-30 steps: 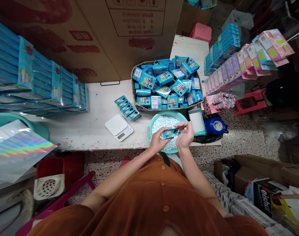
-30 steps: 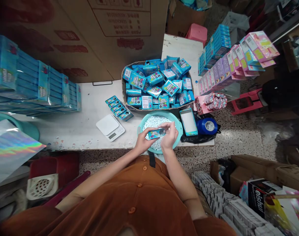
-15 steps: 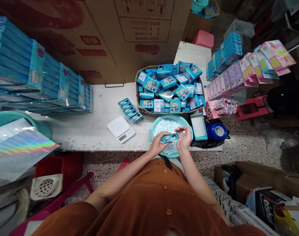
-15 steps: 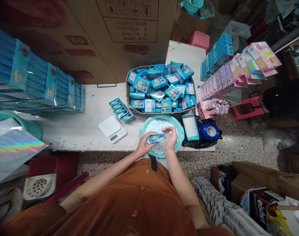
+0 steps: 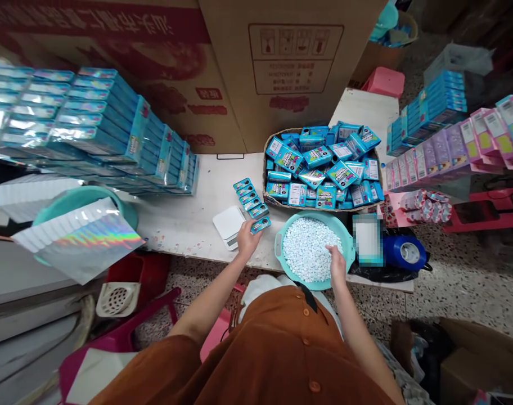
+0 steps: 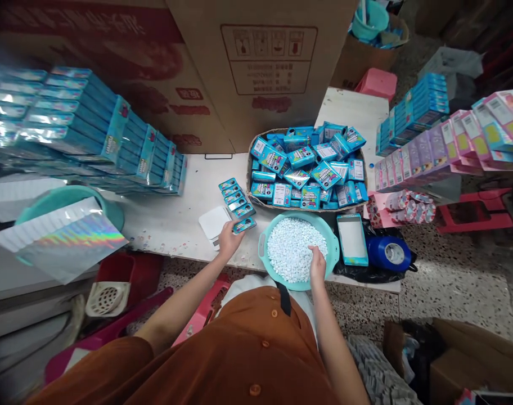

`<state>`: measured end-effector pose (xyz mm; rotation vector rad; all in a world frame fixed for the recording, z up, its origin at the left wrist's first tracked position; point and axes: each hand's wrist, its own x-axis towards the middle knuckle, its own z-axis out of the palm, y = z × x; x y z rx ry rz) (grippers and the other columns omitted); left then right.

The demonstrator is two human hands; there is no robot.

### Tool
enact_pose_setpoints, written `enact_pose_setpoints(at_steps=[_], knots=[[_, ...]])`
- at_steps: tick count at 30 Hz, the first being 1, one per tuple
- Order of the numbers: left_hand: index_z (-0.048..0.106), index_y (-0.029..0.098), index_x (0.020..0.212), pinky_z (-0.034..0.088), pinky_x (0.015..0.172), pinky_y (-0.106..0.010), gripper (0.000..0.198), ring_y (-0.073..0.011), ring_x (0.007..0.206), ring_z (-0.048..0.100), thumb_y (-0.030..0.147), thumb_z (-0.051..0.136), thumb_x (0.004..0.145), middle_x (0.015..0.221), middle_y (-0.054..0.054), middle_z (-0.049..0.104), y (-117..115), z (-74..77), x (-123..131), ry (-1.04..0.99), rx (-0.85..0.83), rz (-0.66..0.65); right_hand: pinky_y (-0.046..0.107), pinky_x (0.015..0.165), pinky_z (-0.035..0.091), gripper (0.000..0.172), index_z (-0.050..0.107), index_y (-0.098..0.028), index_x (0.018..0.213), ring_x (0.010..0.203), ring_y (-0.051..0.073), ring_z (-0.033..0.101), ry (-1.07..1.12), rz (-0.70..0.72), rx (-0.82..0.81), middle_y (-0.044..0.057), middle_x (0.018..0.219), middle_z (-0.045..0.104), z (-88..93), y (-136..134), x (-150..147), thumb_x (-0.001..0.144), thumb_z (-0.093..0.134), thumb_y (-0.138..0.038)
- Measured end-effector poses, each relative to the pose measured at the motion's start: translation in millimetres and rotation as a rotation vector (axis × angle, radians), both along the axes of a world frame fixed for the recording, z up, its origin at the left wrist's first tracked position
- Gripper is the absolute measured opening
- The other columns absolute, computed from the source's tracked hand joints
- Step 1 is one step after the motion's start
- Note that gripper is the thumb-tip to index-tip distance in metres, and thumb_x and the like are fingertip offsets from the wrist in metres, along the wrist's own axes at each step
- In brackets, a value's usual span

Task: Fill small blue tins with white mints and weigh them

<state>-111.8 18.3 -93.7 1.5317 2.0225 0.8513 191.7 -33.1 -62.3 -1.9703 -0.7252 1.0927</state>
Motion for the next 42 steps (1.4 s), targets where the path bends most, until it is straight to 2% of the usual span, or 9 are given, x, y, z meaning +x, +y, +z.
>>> enact_pose_setpoints(at_steps=[4,8,13,16,19,23,30,38,42], knots=[[0.059,0.020,0.107,0.043,0.089,-0.038,0.035,-0.0272,0.105,0.055,0.022,0.066,0.072,0.106,-0.010,0.059,22.9,-23.8,-0.2,0.075,-0.030,-0.131,0.039,0.098,0.037,0.054,0.070,-0.016,0.089,0.110,0.028,0.056,-0.016,0.044,-0.027,0.011,0.107,0.068,-12.8,-3.8,6.4,0.077,0.045,-0.062],[0.061,0.020,0.106,0.037,0.096,-0.046,0.035,-0.0337,0.116,0.045,0.025,0.067,0.072,0.119,-0.014,0.053,34.1,-35.0,2.5,0.272,-0.068,-0.089,0.038,0.096,0.039,0.054,0.070,-0.016,0.091,0.110,0.028,0.056,-0.045,0.039,-0.074,0.011,0.108,0.068,-19.9,-6.2,18.1,0.076,0.046,-0.063],[0.051,0.017,0.125,0.026,0.107,-0.048,0.049,-0.0331,0.130,0.034,0.027,0.060,0.078,0.136,-0.016,0.044,36.0,-37.6,5.9,0.411,-0.084,-0.097,0.033,0.087,0.044,0.058,0.070,-0.015,0.095,0.105,0.027,0.058,-0.080,0.017,-0.149,0.009,0.108,0.068,-29.9,-10.0,29.6,0.076,0.045,-0.064],[0.037,0.016,0.138,0.013,0.113,-0.052,0.069,-0.0332,0.139,0.019,0.034,0.063,0.077,0.148,-0.015,0.030,44.5,-35.1,8.6,0.446,-0.064,-0.180,0.033,0.087,0.044,0.058,0.070,-0.015,0.095,0.104,0.027,0.059,-0.083,0.032,-0.158,0.009,0.108,0.068,-36.7,-9.1,32.4,0.076,0.045,-0.064],[0.026,0.015,0.144,0.007,0.111,-0.060,0.086,-0.0374,0.142,0.006,0.045,0.065,0.073,0.153,-0.017,0.017,59.7,-34.8,8.4,0.494,-0.138,-0.143,0.033,0.090,0.044,0.056,0.070,-0.016,0.094,0.107,0.027,0.058,-0.074,0.060,-0.174,0.008,0.109,0.068,-40.3,-4.4,32.6,0.075,0.046,-0.064],[0.024,0.015,0.145,0.010,0.109,-0.062,0.092,-0.0403,0.141,0.002,0.053,0.065,0.071,0.154,-0.019,0.012,74.9,-40.1,2.8,0.523,-0.233,-0.141,0.036,0.095,0.040,0.054,0.071,-0.017,0.091,0.108,0.029,0.057,-0.095,0.104,-0.213,0.008,0.108,0.068,-38.7,4.7,31.1,0.073,0.048,-0.062],[0.024,0.013,0.145,0.015,0.110,-0.059,0.093,-0.0407,0.141,0.000,0.055,0.064,0.072,0.154,-0.021,0.009,80.5,-44.0,-7.5,0.487,-0.220,-0.182,0.037,0.097,0.039,0.052,0.071,-0.018,0.091,0.112,0.030,0.055,-0.106,0.103,-0.237,0.008,0.110,0.067,-38.7,12.2,29.7,0.072,0.050,-0.062],[0.024,0.012,0.144,0.015,0.111,-0.058,0.095,-0.0399,0.141,-0.002,0.052,0.066,0.070,0.154,-0.020,0.005,106.9,-47.7,-26.8,0.466,-0.194,-0.192,0.038,0.100,0.037,0.052,0.070,-0.016,0.092,0.111,0.029,0.055,-0.075,0.135,-0.193,0.010,0.109,0.067,-37.9,10.4,26.6,0.073,0.050,-0.060],[0.025,0.013,0.144,0.013,0.112,-0.056,0.093,-0.0382,0.142,-0.002,0.045,0.069,0.069,0.155,-0.019,0.005,124.5,-48.4,-43.1,0.479,-0.190,-0.267,0.038,0.098,0.038,0.051,0.070,-0.017,0.094,0.110,0.029,0.056,-0.087,0.134,-0.206,0.010,0.111,0.067,-35.5,9.0,25.2,0.073,0.050,-0.059]])
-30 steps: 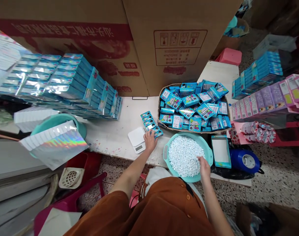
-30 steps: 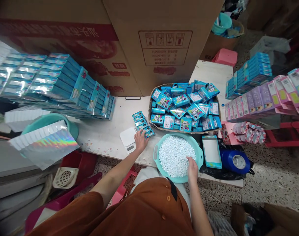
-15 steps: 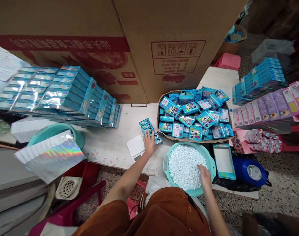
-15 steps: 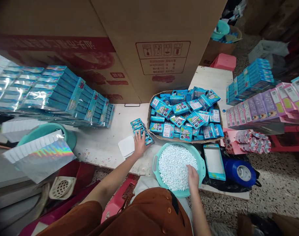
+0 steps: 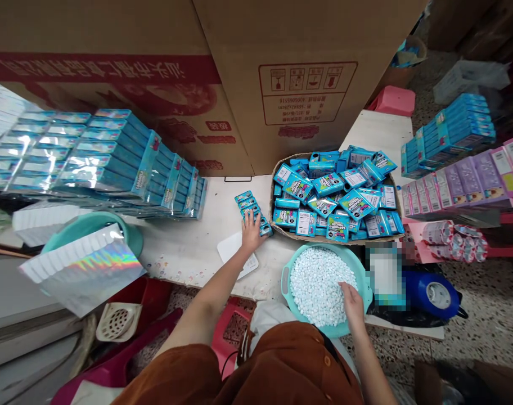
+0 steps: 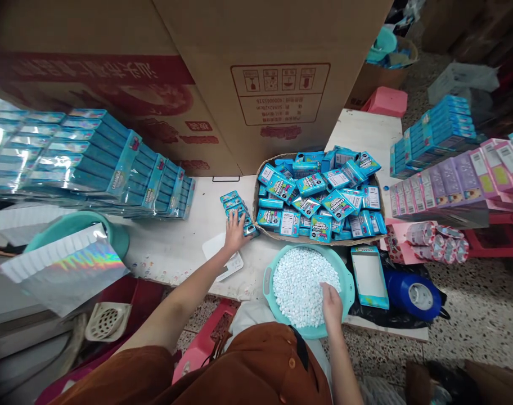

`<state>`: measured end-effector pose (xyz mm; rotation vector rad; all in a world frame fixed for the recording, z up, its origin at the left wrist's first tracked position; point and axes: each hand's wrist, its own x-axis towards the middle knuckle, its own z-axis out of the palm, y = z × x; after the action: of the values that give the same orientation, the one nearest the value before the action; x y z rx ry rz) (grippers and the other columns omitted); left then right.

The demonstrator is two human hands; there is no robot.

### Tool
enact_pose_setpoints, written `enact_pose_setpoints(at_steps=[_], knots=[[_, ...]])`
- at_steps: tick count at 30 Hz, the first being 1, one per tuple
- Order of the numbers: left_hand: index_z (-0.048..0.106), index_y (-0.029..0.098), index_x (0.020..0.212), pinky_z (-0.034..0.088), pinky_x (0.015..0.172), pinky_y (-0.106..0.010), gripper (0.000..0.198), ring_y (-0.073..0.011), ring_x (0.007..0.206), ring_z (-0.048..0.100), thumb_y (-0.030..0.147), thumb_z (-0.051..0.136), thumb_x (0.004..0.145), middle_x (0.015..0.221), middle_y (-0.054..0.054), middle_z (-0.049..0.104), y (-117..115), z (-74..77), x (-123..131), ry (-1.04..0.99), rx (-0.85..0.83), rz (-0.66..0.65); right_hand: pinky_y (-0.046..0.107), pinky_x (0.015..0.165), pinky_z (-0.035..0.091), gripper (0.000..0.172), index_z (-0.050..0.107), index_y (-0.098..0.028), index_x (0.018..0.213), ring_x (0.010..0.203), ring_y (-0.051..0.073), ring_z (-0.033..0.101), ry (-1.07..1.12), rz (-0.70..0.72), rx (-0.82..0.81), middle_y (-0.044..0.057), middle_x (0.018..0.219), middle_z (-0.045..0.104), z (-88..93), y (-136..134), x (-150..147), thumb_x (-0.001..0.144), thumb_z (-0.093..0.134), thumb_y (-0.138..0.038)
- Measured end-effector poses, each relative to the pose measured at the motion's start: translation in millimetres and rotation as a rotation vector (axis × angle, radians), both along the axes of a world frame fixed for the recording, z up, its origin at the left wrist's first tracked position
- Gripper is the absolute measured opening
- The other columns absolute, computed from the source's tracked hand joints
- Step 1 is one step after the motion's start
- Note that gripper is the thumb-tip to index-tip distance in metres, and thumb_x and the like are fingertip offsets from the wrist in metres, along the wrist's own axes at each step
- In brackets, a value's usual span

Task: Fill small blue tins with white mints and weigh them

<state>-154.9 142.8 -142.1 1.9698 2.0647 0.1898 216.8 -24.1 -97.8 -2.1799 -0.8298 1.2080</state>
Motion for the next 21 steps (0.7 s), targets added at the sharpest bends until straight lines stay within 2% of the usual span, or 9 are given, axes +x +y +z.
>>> enact_pose_setpoints(at_steps=[5,12,15,18,20,21], knots=[[0.024,0.015,0.145,0.015,0.111,-0.056,0.091,-0.0372,0.142,0.001,0.039,0.070,0.069,0.155,-0.016,0.006,23.1,3.9,-18.9,0.035,-0.026,-0.040,0.038,0.099,0.038,0.050,0.070,-0.017,0.091,0.110,0.030,0.056,-0.013,0.013,0.000,0.010,0.110,0.067,-4.4,-2.2,-0.2,0.073,0.049,-0.058],[0.029,0.023,0.143,0.024,0.106,-0.061,0.093,-0.0445,0.140,0.002,0.045,0.074,0.065,0.156,-0.014,0.005,57.8,11.7,-28.6,0.047,-0.061,0.092,0.039,0.101,0.037,0.050,0.070,-0.017,0.093,0.111,0.029,0.056,-0.046,0.026,-0.017,0.011,0.110,0.067,-10.5,-3.8,0.5,0.071,0.050,-0.058],[0.035,0.025,0.140,0.023,0.109,-0.057,0.095,-0.0455,0.140,0.000,0.045,0.079,0.058,0.156,-0.013,0.002,66.1,10.2,-40.4,-0.044,-0.035,0.094,0.039,0.102,0.037,0.051,0.070,-0.017,0.092,0.111,0.029,0.056,-0.050,0.019,-0.036,0.011,0.110,0.068,-13.8,-4.1,0.5,0.070,0.050,-0.059],[0.039,0.024,0.138,0.019,0.112,-0.054,0.097,-0.0434,0.140,-0.001,0.050,0.079,0.054,0.156,-0.012,0.003,67.9,8.6,-58.5,-0.187,-0.002,0.001,0.040,0.102,0.037,0.052,0.071,-0.018,0.090,0.110,0.030,0.057,-0.060,0.014,-0.055,0.010,0.107,0.068,-18.0,-3.4,-0.6,0.069,0.051,-0.061],[0.036,0.023,0.140,0.017,0.114,-0.052,0.095,-0.0386,0.142,0.005,0.056,0.074,0.059,0.155,-0.012,0.009,70.7,9.1,-70.4,-0.301,0.049,0.017,0.041,0.102,0.037,0.052,0.071,-0.019,0.088,0.109,0.030,0.057,-0.063,-0.003,-0.056,0.009,0.106,0.069,-20.8,-2.3,-1.8,0.067,0.052,-0.062],[0.033,0.022,0.141,0.016,0.115,-0.049,0.092,-0.0350,0.142,0.008,0.058,0.069,0.064,0.155,-0.012,0.013,74.4,9.6,-75.6,-0.361,0.098,0.085,0.041,0.102,0.037,0.051,0.071,-0.019,0.087,0.108,0.030,0.058,-0.061,-0.012,-0.053,0.009,0.105,0.070,-21.9,-1.6,-2.5,0.066,0.053,-0.062]])
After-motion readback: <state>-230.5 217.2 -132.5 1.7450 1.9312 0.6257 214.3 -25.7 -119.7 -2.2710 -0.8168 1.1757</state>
